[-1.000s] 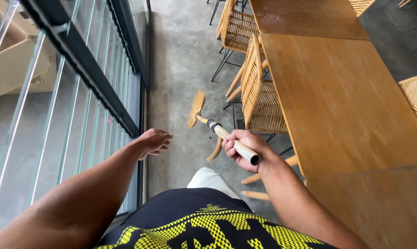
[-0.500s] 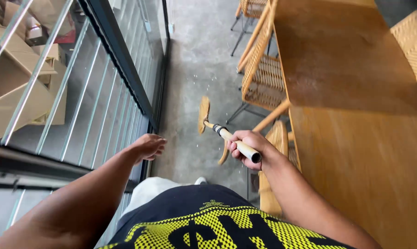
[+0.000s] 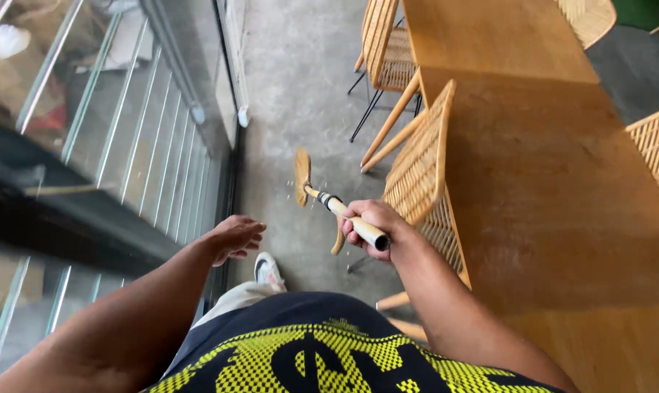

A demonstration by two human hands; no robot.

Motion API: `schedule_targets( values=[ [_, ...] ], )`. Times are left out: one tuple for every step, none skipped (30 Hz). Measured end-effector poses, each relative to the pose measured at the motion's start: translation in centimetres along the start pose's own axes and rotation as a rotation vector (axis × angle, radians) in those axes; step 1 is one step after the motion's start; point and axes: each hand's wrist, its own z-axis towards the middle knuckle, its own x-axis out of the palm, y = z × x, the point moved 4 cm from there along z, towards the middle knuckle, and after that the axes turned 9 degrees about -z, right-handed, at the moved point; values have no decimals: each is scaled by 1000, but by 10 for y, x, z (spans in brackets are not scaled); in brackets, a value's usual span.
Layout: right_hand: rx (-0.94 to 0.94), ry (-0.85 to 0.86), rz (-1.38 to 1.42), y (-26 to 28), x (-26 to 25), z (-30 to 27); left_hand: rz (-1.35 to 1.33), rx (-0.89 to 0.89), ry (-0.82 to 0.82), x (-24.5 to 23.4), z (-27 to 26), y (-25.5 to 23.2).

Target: Sweeping debris off the floor with a small hand broom.

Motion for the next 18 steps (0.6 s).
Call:
schedule_targets(
  values=[
    [-11, -26, -10, 27, 0, 14, 26, -20, -13, -13, 19, -22],
    [-8, -36, 11, 48, 0, 27, 44, -25, 0, -26, 41, -46],
    [-28, -59, -24, 69, -2, 40, 52, 6, 8, -38, 64, -70],
    [-55, -80, -51, 89, -4, 53, 70, 42, 15, -51, 85, -97],
    [-58, -89, -22, 102, -11, 68, 98, 40, 26, -58, 99, -123],
    [-80, -101, -115, 121, -18, 84, 116, 64, 44, -65, 112, -150],
    [-101, -114, -209, 139, -24, 101, 134, 88, 61, -72, 125, -175],
    [-100, -114, -199, 145, -37, 127, 143, 85, 63, -76, 135, -199],
    [-143, -138, -336, 153, -50, 153, 140, 115, 83, -79, 147, -223],
    [-185, -163, -476, 160, -65, 179, 133, 144, 104, -80, 160, -248],
    [-184, -164, -469, 171, -71, 191, 139, 142, 107, -83, 177, -266],
    [-210, -203, -550, 184, -78, 204, 145, 150, 133, -85, 195, -286],
    [-236, -243, -630, 198, -86, 217, 152, 157, 160, -86, 214, -307],
    [-238, -244, -618, 215, -91, 231, 165, 157, 161, -90, 233, -325],
    [-221, -301, -665, 233, -100, 245, 166, 160, 169, -93, 254, -345],
    [-200, -357, -706, 250, -108, 259, 172, 159, 178, -96, 275, -363],
    [-199, -358, -689, 265, -124, 283, 188, 155, 181, -99, 300, -381],
    [-179, -400, -748, 277, -139, 307, 201, 152, 184, -104, 323, -399]
  ],
)
